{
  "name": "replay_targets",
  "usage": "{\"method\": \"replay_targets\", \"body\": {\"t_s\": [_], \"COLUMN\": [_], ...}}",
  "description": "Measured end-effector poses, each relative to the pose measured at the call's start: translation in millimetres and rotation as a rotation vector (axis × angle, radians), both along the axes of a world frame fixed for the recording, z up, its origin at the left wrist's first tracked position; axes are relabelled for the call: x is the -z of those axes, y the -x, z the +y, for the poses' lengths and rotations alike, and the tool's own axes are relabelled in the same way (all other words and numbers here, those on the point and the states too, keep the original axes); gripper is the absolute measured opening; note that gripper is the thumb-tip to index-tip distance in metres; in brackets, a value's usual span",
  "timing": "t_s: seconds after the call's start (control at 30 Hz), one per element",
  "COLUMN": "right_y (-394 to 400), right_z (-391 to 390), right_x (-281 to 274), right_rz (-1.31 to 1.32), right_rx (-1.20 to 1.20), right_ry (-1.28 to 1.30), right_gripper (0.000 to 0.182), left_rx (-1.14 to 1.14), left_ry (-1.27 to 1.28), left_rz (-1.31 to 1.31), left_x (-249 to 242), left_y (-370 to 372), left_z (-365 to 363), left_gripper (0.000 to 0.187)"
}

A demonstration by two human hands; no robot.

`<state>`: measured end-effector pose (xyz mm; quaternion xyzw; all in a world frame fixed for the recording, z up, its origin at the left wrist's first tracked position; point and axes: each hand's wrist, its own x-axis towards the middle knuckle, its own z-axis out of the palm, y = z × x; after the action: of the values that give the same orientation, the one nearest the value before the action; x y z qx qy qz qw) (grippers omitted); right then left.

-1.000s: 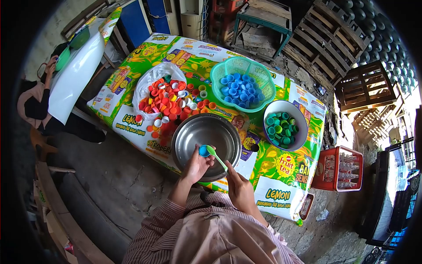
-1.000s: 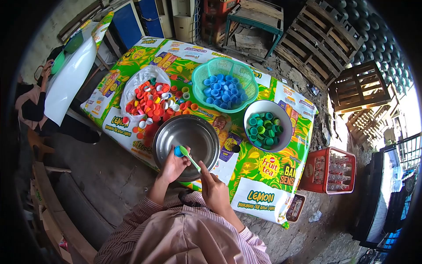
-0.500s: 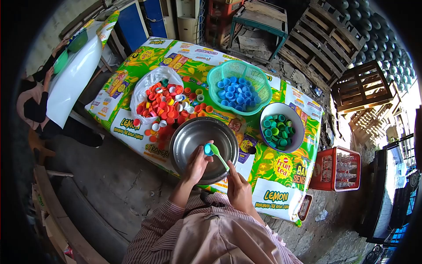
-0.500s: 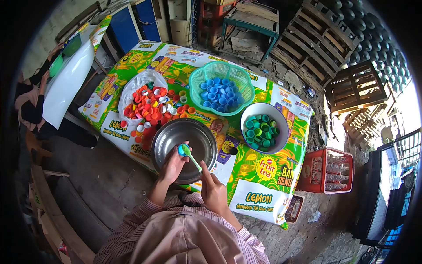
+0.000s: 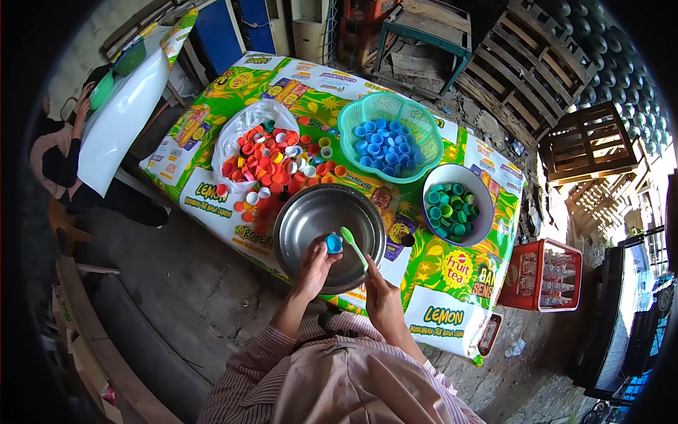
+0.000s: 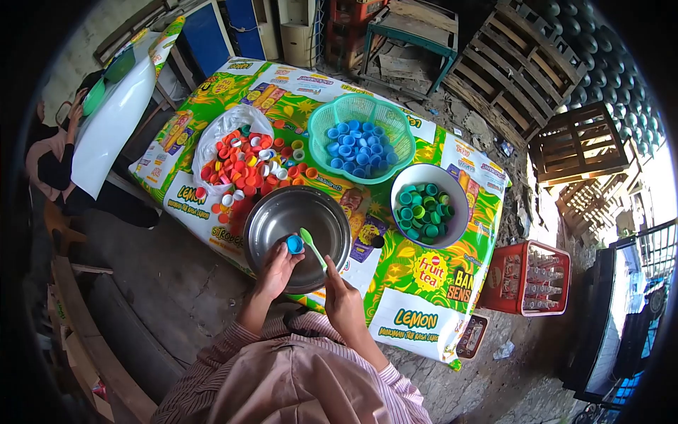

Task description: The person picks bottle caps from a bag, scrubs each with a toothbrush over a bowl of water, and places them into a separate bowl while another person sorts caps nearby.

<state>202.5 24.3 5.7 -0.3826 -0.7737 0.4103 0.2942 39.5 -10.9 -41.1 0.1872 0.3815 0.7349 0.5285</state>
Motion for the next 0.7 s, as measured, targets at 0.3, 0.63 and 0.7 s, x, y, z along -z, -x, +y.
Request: {"method": "replay_targets", "body": {"t_s": [0.3, 0.63, 0.7], "right_y": [0, -12, -16], "right_z": [-7, -5, 1], "right_x": [7, 17, 14], "right_rz": [-0.08, -0.084, -0.066], "right_rx": [-0.077, -0.143, -0.107], "right_ry": [-0.01, 0.018, 0.097], "right_gripper": [0.048, 0.045, 0.044], "left_rx": [-0.034, -0.114, -0.134], "left_ry": [-0.014, 0.076, 0.092], "left_rz": [-0.088, 0.095, 0.106], "left_x": [12, 11, 10], "left_y": [-1, -14, -20], "left_z": [-9, -15, -15], "left_gripper": [0.028, 0.026, 0.026]}}
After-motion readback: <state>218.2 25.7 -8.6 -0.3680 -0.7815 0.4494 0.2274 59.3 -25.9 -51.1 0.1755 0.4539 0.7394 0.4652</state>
